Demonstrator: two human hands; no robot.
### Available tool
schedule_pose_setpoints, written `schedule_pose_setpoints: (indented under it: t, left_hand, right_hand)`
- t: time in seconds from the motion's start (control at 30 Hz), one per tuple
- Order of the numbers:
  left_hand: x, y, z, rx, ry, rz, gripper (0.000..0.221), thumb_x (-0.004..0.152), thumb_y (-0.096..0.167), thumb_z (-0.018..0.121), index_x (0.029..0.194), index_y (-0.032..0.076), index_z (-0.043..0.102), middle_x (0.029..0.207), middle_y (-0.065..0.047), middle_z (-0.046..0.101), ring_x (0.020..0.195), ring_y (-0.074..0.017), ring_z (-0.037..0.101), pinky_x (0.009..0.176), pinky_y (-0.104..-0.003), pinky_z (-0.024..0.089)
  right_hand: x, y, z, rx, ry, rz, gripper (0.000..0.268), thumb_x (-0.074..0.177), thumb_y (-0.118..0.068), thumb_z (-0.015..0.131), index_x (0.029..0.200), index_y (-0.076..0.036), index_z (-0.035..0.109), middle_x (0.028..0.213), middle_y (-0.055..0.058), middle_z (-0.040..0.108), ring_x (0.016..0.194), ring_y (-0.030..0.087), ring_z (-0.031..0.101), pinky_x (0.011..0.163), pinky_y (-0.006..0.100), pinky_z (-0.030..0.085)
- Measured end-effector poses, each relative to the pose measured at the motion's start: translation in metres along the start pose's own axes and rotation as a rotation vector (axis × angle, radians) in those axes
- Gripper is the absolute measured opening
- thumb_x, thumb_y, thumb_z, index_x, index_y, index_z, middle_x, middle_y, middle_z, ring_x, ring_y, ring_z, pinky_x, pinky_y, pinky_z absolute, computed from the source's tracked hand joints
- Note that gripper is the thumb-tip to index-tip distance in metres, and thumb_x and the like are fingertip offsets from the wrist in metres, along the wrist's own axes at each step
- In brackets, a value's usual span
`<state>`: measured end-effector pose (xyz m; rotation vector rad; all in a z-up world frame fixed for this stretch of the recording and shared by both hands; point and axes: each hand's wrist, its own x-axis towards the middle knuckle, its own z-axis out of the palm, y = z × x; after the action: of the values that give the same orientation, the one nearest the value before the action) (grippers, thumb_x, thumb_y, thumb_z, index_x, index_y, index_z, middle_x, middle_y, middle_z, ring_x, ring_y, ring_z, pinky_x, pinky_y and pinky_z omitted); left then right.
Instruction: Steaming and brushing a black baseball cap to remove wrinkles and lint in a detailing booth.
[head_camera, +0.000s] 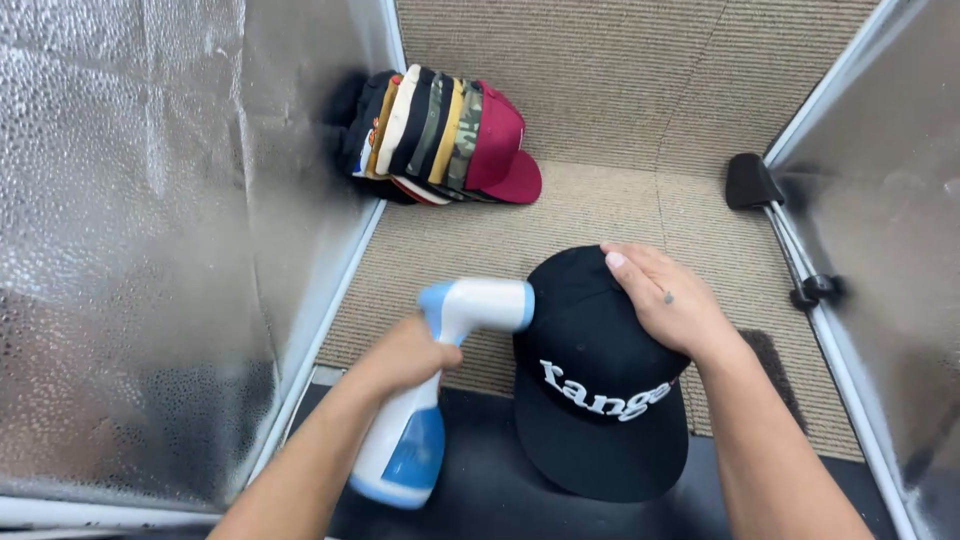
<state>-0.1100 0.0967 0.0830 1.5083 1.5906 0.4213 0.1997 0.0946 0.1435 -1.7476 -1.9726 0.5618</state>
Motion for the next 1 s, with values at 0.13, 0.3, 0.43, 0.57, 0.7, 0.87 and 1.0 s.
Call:
schedule_pose_setpoints:
  t: [0.13,0.3,0.43,0.57,0.7,0.87,1.0]
  left_hand:
    - [-0.033,0.027,-0.012,-0.020,0.030,0.086,0.054,0.077,0.025,0.076,0.120,-0.005,0.065,0.081,-0.017,0.074,0.081,-0.0320,0.077,0.075,-0.044,0.061]
    - [-0.093,0.044,-0.005,0.252,0.040,-0.023,0.061,0.084,0.045,0.064,0.139,0.024,0.047,0.124,-0.009,0.072,0.117,-0.0343,0.066,0.095,-0.043,0.049]
    - [-0.087,0.027,0.017,0.614,0.202,0.182,0.046,0.084,0.050,0.064,0.107,0.012,0.050,0.095,-0.018,0.072,0.085,-0.0491,0.066,0.074,-0.060,0.048]
    - [-0.086,0.075,0.018,1.116,0.459,0.564,0.045,0.081,0.053,0.069,0.098,0.016,0.052,0.079,-0.007,0.072,0.073,-0.0358,0.071,0.067,-0.049,0.049]
    - [-0.071,0.124,0.030,1.218,0.632,0.743,0.016,0.072,0.021,0.066,0.084,0.021,0.055,0.058,0.003,0.067,0.052,-0.0244,0.068,0.052,-0.039,0.043]
    - [-0.067,0.152,0.048,1.261,0.568,0.689,0.010,0.087,0.013,0.061,0.092,0.022,0.061,0.064,0.006,0.070,0.056,-0.0220,0.070,0.060,-0.040,0.045]
    - [-0.077,0.125,0.043,1.246,0.716,0.772,0.010,0.080,0.016,0.064,0.085,0.022,0.057,0.060,0.003,0.067,0.053,-0.0224,0.067,0.055,-0.038,0.045]
  right_hand:
    - [0.005,0.003,-0.003,-0.001,0.000,-0.006,0.052,0.107,-0.045,0.033,0.142,-0.021,0.064,0.148,0.013,0.060,0.141,0.036,0.050,0.118,0.051,0.037]
    - [0.009,0.000,-0.004,0.032,-0.082,0.122,0.060,0.096,-0.051,0.037,0.147,-0.027,0.057,0.157,-0.007,0.052,0.150,0.014,0.039,0.123,0.037,0.024]
    - [0.010,0.001,-0.008,0.021,-0.106,0.131,0.058,0.096,-0.050,0.039,0.146,-0.029,0.058,0.156,-0.008,0.053,0.151,0.014,0.039,0.125,0.034,0.022]
    - [0.013,0.005,-0.009,0.032,-0.114,0.104,0.060,0.095,-0.054,0.036,0.147,-0.031,0.058,0.155,-0.007,0.054,0.149,0.016,0.040,0.122,0.037,0.026]
    - [0.021,0.022,-0.003,0.047,-0.122,-0.018,0.059,0.098,-0.050,0.035,0.146,-0.023,0.058,0.154,-0.007,0.056,0.147,0.015,0.042,0.122,0.034,0.025]
    - [0.026,0.041,0.005,0.056,-0.095,-0.075,0.057,0.097,-0.043,0.032,0.136,-0.019,0.066,0.146,-0.002,0.062,0.138,0.016,0.050,0.113,0.036,0.036]
    - [0.013,0.012,-0.004,0.076,-0.129,0.048,0.058,0.099,-0.045,0.032,0.148,-0.024,0.056,0.156,-0.009,0.053,0.145,0.013,0.042,0.122,0.033,0.028]
